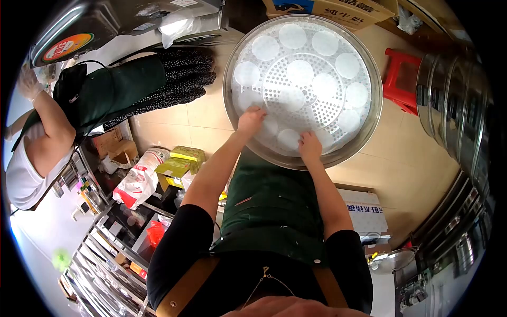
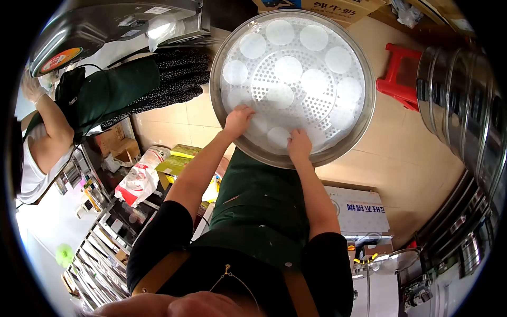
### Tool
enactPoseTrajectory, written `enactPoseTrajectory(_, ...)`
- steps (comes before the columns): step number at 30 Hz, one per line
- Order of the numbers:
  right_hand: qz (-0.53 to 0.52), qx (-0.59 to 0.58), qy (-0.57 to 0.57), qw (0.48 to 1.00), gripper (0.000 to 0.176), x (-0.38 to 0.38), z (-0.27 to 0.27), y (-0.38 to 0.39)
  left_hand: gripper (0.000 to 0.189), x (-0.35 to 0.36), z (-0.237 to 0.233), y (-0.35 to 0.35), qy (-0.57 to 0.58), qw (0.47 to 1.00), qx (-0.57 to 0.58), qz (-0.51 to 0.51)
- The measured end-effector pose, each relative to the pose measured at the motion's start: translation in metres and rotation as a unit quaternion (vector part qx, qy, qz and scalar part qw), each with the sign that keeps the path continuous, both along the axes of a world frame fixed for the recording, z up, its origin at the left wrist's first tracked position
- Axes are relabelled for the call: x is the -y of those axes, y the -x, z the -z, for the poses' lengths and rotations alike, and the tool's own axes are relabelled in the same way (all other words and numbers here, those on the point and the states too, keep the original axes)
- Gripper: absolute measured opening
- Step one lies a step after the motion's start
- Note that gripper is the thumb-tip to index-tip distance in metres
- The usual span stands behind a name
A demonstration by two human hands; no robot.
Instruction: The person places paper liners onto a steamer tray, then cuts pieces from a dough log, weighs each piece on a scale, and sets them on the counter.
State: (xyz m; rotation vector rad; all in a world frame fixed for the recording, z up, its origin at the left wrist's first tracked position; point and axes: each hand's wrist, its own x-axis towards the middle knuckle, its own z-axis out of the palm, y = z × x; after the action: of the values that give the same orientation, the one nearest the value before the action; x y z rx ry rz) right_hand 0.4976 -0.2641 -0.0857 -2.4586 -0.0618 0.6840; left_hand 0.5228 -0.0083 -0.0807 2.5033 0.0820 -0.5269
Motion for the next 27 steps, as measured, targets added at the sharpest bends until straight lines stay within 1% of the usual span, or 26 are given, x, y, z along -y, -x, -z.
enactPoseTrajectory(3, -0.029, 0.047, 0.037, 0.998, 0.025, -0.016, -0.006, 0.002, 0.024, 0.008, 0.001, 0.005, -0.019, 0.999, 0.005, 0.027)
enactPoseTrajectory(6, -0.063, 0.071, 0.072, 0.993, 0.027, -0.028, 0.008, 0.005, 0.029, 0.016, 0.003, 0.009, -0.041, 0.998, 0.021, 0.036)
enactPoseTrajectory(9, -0.060, 0.096, 0.072, 0.991, 0.027, -0.032, 0.017, 0.006, 0.029, 0.021, 0.005, 0.009, -0.054, 0.998, 0.019, 0.037)
enactPoseTrajectory(12, -0.050, 0.059, 0.063, 0.995, 0.024, -0.032, 0.015, 0.003, 0.026, 0.024, 0.009, 0.008, -0.081, 0.995, 0.012, 0.051)
enactPoseTrajectory(15, -0.058, 0.105, 0.049, 0.992, 0.021, -0.031, 0.012, -0.002, 0.020, 0.024, 0.014, 0.008, -0.075, 0.996, 0.015, 0.041)
enactPoseTrajectory(18, -0.074, 0.042, 0.057, 0.995, 0.017, -0.027, 0.006, -0.006, 0.011, 0.023, 0.017, 0.008, -0.072, 0.996, 0.004, 0.051)
enactPoseTrajectory(21, -0.121, 0.047, 0.053, 0.990, 0.015, -0.014, 0.006, -0.007, 0.007, 0.025, 0.017, 0.006, -0.051, 0.996, -0.032, 0.066)
enactPoseTrajectory(24, -0.151, -0.029, 0.090, 0.984, 0.014, -0.005, -0.003, -0.011, 0.004, 0.030, 0.013, 0.005, -0.050, 0.994, -0.066, 0.070)
enactPoseTrajectory(27, -0.176, -0.037, 0.124, 0.976, 0.014, -0.001, 0.004, -0.010, 0.008, 0.036, 0.008, 0.005, -0.059, 0.993, -0.081, 0.068)
